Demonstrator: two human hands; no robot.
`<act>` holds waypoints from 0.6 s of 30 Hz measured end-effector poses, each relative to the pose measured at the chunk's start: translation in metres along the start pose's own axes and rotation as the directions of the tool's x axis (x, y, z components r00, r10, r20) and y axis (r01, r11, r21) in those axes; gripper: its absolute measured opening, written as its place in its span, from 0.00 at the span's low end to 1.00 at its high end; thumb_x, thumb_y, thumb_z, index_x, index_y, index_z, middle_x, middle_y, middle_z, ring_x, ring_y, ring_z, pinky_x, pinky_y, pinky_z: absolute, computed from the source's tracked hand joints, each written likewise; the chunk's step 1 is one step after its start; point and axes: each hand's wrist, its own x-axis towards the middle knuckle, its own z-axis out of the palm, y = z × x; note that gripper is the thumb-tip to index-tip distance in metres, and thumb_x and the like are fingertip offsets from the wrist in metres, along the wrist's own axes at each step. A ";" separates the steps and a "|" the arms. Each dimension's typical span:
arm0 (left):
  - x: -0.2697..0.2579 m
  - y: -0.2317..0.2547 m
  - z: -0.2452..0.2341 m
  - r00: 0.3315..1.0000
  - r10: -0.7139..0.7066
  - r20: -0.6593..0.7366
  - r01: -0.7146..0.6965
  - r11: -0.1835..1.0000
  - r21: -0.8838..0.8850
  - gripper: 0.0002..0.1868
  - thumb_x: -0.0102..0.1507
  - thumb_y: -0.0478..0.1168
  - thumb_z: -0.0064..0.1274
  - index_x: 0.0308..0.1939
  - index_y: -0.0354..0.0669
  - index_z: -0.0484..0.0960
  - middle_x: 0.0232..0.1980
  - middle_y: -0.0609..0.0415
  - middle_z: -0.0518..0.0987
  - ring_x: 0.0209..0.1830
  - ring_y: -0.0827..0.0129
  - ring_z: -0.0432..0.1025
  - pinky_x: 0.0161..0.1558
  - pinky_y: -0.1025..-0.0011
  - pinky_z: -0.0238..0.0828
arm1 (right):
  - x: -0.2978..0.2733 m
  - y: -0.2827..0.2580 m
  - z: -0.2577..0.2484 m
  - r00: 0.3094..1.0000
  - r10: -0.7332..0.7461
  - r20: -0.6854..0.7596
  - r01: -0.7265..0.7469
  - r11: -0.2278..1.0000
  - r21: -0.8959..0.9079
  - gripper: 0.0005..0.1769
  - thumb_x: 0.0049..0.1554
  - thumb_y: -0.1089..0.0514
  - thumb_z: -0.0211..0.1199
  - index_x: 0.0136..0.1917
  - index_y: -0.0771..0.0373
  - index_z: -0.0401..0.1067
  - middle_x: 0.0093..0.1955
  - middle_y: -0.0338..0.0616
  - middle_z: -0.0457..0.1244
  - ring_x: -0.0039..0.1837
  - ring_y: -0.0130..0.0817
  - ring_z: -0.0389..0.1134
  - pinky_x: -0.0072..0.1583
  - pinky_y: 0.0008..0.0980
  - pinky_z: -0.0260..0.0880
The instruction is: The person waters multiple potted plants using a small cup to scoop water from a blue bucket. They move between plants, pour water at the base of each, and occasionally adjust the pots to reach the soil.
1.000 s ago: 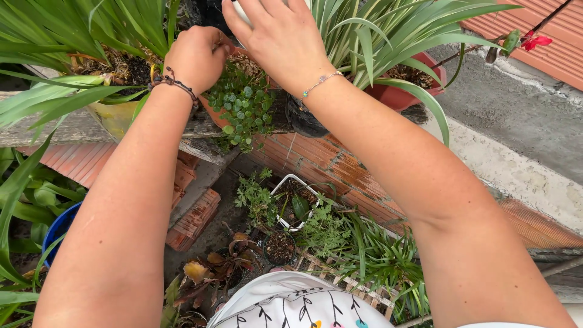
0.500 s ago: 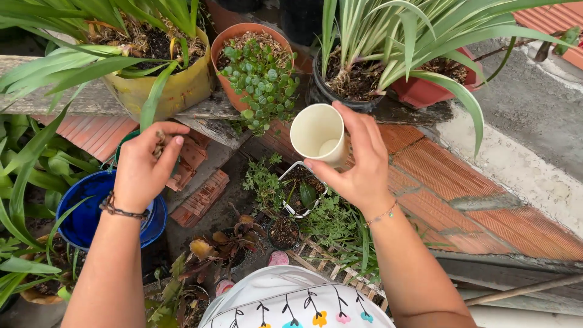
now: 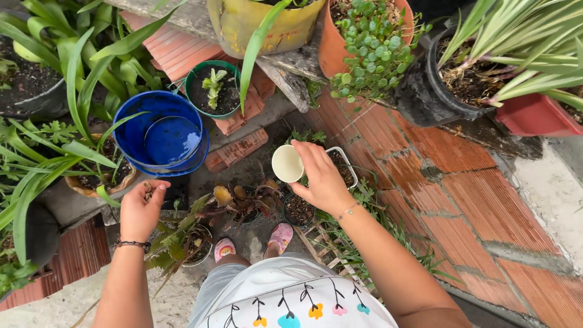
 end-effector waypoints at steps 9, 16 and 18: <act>0.015 -0.094 -0.016 0.998 -0.062 0.012 0.061 0.998 0.026 0.10 0.65 0.43 0.57 0.44 0.41 0.87 0.31 0.51 0.82 0.30 0.68 0.73 0.37 0.68 0.69 | 0.066 -0.073 0.121 0.972 -0.201 0.123 0.205 0.978 -0.023 0.46 0.46 0.62 0.72 0.75 0.56 0.59 0.75 0.51 0.55 0.76 0.56 0.56 0.75 0.53 0.56; 0.075 -0.149 -0.004 1.000 0.021 0.015 -0.023 0.987 0.160 0.20 0.65 0.43 0.57 0.55 0.32 0.79 0.37 0.38 0.84 0.42 0.46 0.78 0.45 0.55 0.73 | 0.143 -0.074 0.258 0.972 -0.031 0.231 -0.065 0.915 0.398 0.47 0.48 0.62 0.74 0.76 0.53 0.55 0.73 0.50 0.57 0.74 0.56 0.60 0.71 0.48 0.63; 0.094 -0.141 -0.004 0.987 -0.138 0.079 0.121 0.975 0.187 0.25 0.64 0.41 0.54 0.62 0.29 0.74 0.33 0.37 0.84 0.42 0.45 0.79 0.46 0.53 0.73 | 0.163 -0.065 0.307 0.966 0.054 0.254 -0.186 0.827 0.531 0.47 0.48 0.62 0.74 0.75 0.53 0.54 0.72 0.49 0.58 0.73 0.53 0.62 0.70 0.46 0.66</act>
